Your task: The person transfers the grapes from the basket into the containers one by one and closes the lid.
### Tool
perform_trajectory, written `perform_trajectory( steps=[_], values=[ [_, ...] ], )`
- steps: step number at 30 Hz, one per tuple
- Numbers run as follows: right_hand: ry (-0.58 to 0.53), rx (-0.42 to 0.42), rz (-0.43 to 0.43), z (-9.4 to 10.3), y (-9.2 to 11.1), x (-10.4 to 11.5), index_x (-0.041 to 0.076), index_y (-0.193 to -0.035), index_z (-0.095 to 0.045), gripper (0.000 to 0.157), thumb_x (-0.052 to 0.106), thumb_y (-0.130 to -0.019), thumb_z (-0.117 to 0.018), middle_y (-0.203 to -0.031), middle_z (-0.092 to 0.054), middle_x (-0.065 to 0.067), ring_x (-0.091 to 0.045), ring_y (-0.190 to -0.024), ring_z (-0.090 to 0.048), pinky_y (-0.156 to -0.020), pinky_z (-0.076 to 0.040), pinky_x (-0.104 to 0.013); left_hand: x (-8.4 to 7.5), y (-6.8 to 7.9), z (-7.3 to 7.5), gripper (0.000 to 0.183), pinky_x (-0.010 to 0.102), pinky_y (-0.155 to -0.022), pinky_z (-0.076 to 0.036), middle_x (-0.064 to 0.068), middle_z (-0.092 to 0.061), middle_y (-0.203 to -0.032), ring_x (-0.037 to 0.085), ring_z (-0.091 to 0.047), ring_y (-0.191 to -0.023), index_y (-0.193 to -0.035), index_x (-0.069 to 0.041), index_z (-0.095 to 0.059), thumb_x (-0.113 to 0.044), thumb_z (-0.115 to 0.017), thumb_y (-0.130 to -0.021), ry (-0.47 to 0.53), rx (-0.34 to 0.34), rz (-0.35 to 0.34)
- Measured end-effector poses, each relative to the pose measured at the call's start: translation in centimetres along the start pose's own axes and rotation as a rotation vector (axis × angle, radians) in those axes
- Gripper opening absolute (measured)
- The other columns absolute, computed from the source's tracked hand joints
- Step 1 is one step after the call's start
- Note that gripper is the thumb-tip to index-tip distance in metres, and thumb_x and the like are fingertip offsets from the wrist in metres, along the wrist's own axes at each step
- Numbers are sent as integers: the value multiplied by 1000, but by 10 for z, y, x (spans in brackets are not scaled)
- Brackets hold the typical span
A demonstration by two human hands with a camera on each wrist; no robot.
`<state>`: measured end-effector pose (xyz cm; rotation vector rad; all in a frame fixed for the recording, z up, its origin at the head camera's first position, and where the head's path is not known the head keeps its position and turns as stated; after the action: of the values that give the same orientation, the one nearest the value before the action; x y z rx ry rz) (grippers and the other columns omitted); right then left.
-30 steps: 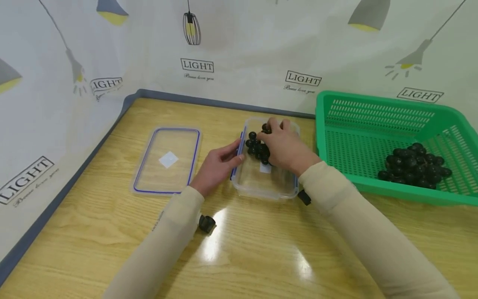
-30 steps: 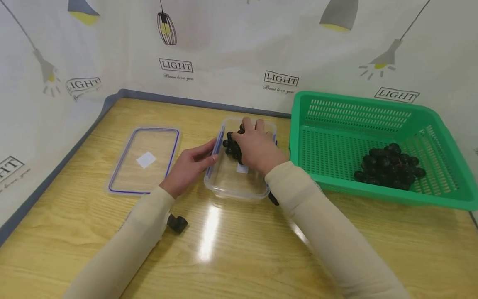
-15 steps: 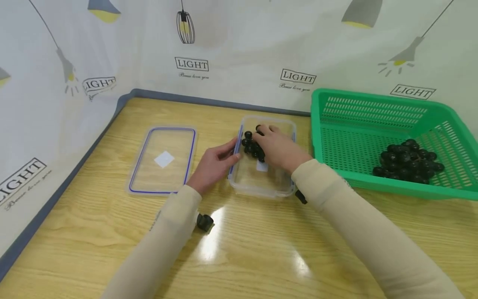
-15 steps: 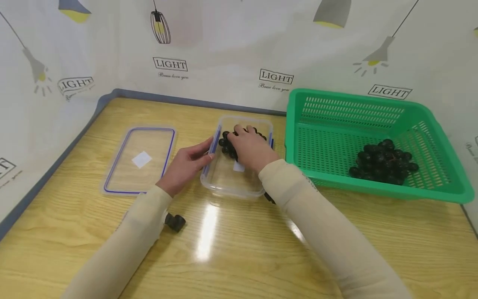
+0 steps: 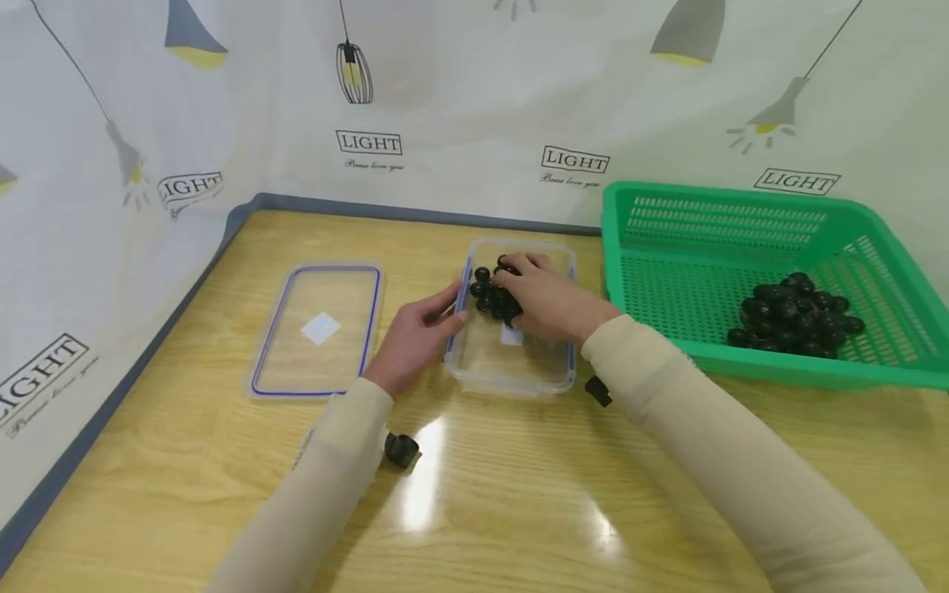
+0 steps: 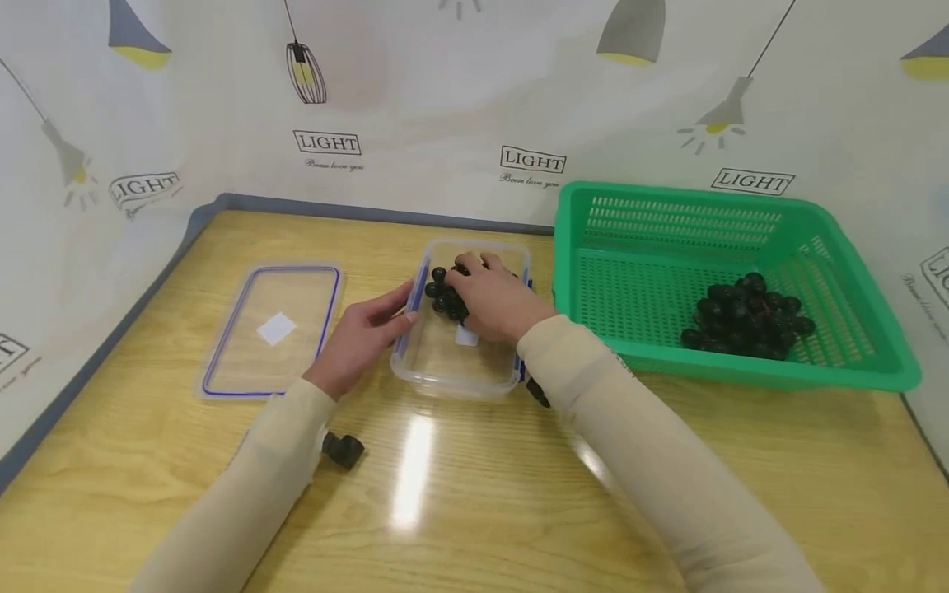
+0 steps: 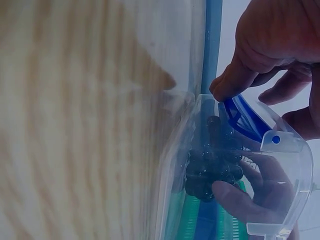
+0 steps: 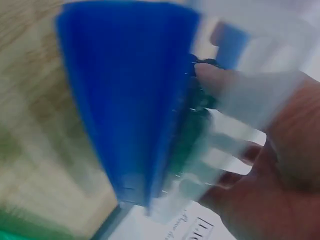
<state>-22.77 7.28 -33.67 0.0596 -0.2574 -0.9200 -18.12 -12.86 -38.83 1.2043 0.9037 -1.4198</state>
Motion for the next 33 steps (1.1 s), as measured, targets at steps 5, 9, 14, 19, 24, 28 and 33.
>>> perform_trajectory(
  steps=[5,9,14,19,24,28,33],
  values=[
    [-54,-68,37,30,16,5,12,-143,-47,55,19,-94,-70,-154,-27,-14,-40,-138,-23,-105,-37,-54,0,4,4,53,25,-104,-40,-5,-40,-151,13,-43,-133,-149,-16,-42,-19,-61,-100,38,-11,0],
    [-68,-122,-9,70,54,-10,15,-140,-50,53,23,-92,-72,-150,-28,-15,-43,-131,-27,-98,-41,-58,0,7,9,53,27,-104,-40,-4,-38,-153,15,-42,-134,-150,-15,-40,-20,-60,-100,34,-19,5],
    [-54,-124,-147,102,110,-80,11,-144,-44,62,26,-91,-72,-146,-27,-26,-53,-127,-28,-93,-35,-68,0,9,11,53,28,-104,-41,-3,-37,-153,16,-44,-133,-150,-15,-39,-20,-59,-101,51,-23,19],
    [18,-32,-326,94,157,-173,-2,-142,-38,70,29,-90,-73,-137,-23,-44,-62,-113,-35,-82,-37,-73,0,8,10,53,27,-103,-42,-3,-38,-153,17,-45,-132,-150,-17,-40,-21,-59,-101,53,-26,8],
    [-23,101,-412,65,181,-224,-7,-138,-35,75,32,-87,-75,-132,-20,-50,-66,-116,-25,-79,-37,-76,3,9,11,53,28,-104,-41,-5,-37,-153,17,-42,-135,-150,-16,-40,-20,-58,-101,30,-21,-2],
    [-90,132,-404,50,186,-236,-8,-139,-31,80,29,-85,-77,-132,-16,-51,-67,-120,-16,-82,-34,-78,3,8,10,54,29,-106,-39,-5,-36,-153,16,-39,-136,-151,-15,-39,-22,-58,-101,27,-14,-8],
    [-128,163,-392,36,185,-235,-7,-145,-22,92,29,-83,-80,-131,-11,-52,-65,-111,-35,-76,-42,-72,4,8,8,55,30,-107,-38,-6,-36,-153,16,-40,-136,-151,-16,-38,-22,-58,-101,17,-16,6]
  ],
)
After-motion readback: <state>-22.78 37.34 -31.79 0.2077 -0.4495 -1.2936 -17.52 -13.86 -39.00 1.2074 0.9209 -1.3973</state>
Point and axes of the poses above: each hand's wrist, its own y-axis away from the middle knuckle, its own z-axis out of the back of the hand, x = y × z, the point moved 1 cm from there along -y, towards the middle knuckle
